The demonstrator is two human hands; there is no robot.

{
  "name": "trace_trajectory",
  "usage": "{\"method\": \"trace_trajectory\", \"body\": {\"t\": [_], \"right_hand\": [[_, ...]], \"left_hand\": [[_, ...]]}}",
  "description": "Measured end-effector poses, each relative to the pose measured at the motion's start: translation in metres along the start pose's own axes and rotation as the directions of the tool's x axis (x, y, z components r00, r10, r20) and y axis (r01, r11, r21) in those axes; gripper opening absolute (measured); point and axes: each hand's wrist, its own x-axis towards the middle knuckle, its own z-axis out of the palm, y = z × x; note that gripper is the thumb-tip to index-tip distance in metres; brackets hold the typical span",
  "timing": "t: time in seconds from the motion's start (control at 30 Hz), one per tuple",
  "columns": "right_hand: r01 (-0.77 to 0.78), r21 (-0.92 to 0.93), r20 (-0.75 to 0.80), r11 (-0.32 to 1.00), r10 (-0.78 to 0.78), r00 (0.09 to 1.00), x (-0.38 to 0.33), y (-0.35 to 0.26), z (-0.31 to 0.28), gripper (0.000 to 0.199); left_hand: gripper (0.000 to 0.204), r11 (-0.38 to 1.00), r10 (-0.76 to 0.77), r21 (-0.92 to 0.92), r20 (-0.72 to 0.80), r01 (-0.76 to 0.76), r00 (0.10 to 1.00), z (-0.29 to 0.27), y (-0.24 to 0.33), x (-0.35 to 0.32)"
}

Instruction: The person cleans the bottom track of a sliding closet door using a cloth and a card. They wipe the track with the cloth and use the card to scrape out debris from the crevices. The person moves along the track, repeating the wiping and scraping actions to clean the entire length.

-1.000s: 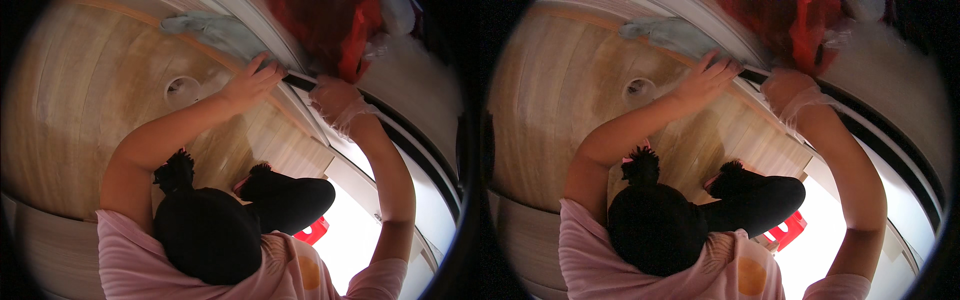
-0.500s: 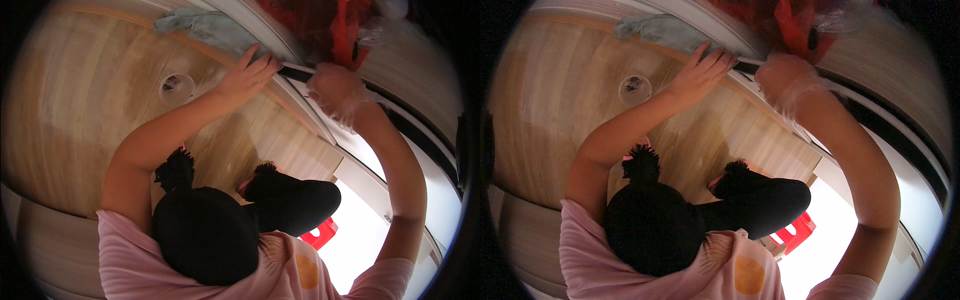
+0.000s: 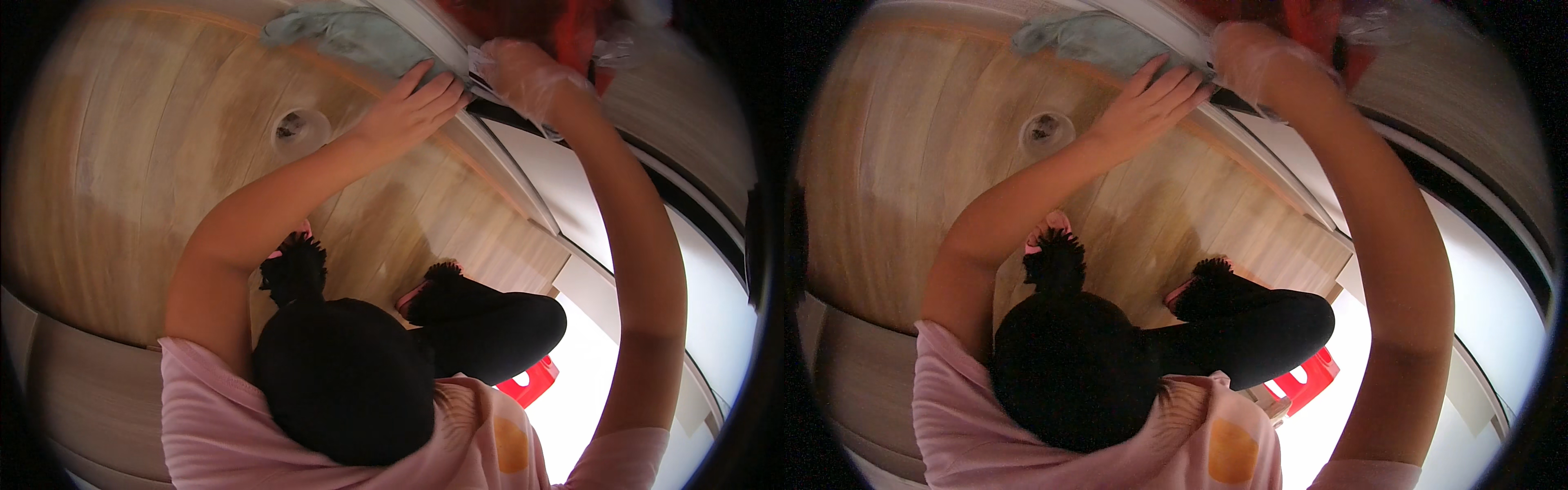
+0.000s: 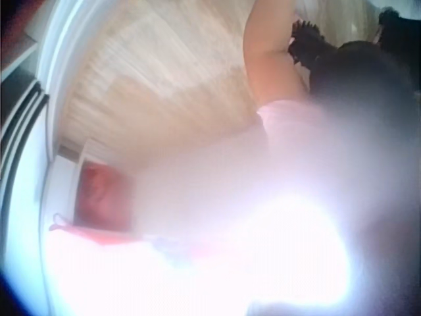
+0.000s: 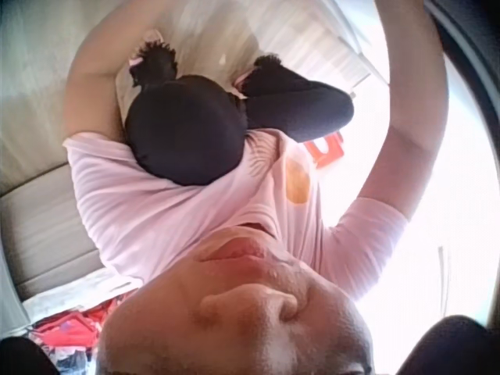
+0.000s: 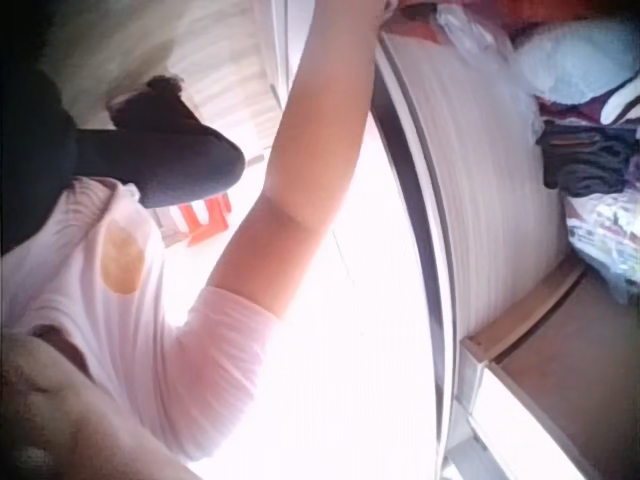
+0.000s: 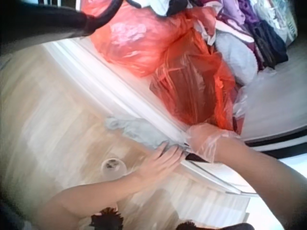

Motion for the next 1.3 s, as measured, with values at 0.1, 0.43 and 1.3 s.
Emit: {"method": "trace_trajectory", "body": {"t": [0.1, 0.43, 1.3], "right_hand": [[-0.075, 0.506, 0.301, 0.859, -0.094, 0.949, -0.003, -0.007, -0.042, 0.024], [0.409, -0.443, 0.455, 0.798, -0.193, 0.869, 0.042, 0.004, -0.011, 0.015], [0.242, -0.201, 0.164, 0.949, -0.211, 0.964, 0.018, -0.015, 0.009, 0.013]], "left_hand": [[0.041, 1.0, -0.014, -0.004, -0.039, 0.014, 0.999, 0.004, 0.002, -0.001], [0.038, 0.998, -0.065, -0.005, -0.049, 0.065, 0.997, 0.008, 0.003, 0.0], [0.038, 0.993, -0.107, -0.049, -0.014, 0.106, 0.994, 0.011, -0.004, -0.012]]}}
